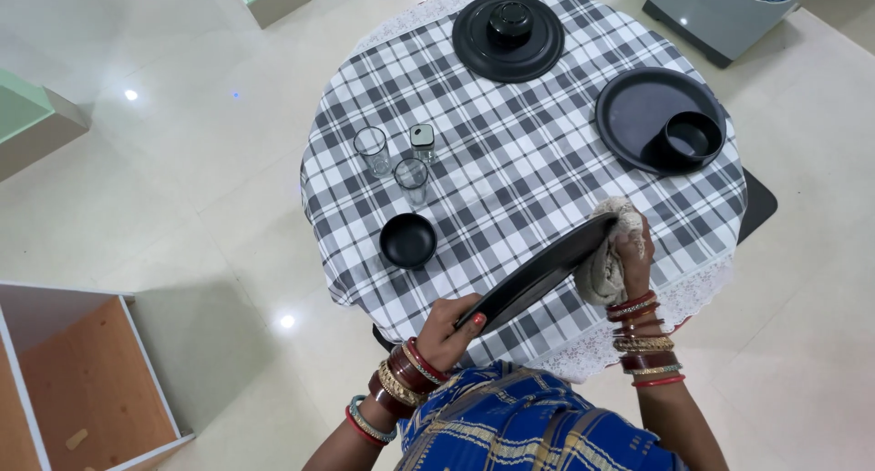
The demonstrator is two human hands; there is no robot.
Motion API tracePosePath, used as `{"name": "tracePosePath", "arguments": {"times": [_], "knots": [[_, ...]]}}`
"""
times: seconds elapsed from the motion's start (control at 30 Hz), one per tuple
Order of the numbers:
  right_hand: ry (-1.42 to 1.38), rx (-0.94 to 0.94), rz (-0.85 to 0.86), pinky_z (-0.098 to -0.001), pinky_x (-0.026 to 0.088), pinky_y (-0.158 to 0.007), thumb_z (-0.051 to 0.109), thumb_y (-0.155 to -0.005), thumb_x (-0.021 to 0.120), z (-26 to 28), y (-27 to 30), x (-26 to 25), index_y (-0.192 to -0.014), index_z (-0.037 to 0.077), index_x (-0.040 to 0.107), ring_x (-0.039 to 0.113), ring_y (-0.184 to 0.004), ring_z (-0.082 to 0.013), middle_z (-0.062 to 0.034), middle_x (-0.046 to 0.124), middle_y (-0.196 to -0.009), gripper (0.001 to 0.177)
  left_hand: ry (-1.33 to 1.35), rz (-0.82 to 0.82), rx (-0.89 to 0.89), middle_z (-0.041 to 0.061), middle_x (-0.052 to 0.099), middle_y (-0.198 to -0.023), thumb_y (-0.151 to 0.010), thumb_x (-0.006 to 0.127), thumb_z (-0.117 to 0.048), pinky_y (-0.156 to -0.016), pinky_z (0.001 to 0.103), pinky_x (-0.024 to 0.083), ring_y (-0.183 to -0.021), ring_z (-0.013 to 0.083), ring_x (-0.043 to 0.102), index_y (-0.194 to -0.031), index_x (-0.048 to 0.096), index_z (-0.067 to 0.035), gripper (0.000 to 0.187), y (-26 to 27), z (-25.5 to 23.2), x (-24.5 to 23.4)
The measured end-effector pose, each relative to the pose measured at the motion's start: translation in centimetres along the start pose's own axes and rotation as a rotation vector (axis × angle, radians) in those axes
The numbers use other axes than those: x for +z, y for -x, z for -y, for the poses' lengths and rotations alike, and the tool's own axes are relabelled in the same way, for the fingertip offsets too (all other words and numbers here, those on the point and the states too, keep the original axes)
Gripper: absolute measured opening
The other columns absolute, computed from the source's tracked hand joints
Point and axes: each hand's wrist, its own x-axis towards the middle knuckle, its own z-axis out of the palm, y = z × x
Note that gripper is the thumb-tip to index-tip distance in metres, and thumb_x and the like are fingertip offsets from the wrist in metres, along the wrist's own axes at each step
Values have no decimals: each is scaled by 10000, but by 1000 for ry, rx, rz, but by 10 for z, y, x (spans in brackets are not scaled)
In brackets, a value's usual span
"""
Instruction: The person uses a cloth to wipe down a plate and a bowl, then repeats the process for three more sets of plates and bowls on a table.
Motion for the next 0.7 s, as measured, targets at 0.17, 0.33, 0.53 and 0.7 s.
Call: {"name": "tracePosePath", "arguments": {"times": [0.17, 0.33, 0.53, 0.7], "knots": [[441, -164, 273, -321, 669, -784, 175, -783, 649, 76, 19, 46, -1421, 96, 545, 734, -928, -178, -116, 680, -1142, 651, 15, 201, -372, 2, 546, -625, -1072, 581, -339, -528, 311, 424, -557, 103, 460, -937, 679, 21, 397, 1, 26, -5], [1101, -750, 597, -513, 531, -919, 402, -597, 914, 129, 57, 131, -1352, 217, 606, 621, -1065, -329, -167, 632, -1151, 835, 249, 256, -145, 36, 690, -915, -1052, 573, -273, -723, 337, 545, -798, 130, 632, -1186, 656, -2, 314, -19, 63, 16], [1080, -806, 705, -521, 513, -967, 435, -607, 910, 136, 56, 140, -1359, 212, 604, 624, -1076, -325, -164, 635, -1175, 842, 104, 204, -224, 100, 704, -803, -1014, 565, -191, -594, 356, 508, -649, 163, 616, -1186, 668, 31, 300, -28, 54, 21], [796, -547, 408, -347, 637, -804, 284, -753, 792, 118, 17, 91, -1374, 141, 584, 708, -996, -222, -155, 654, -1214, 671, 117, 168, -210, 33, 599, -624, -1058, 503, -261, -493, 318, 434, -504, 110, 494, -1173, 658, 26, 346, -24, 9, 8]]}}
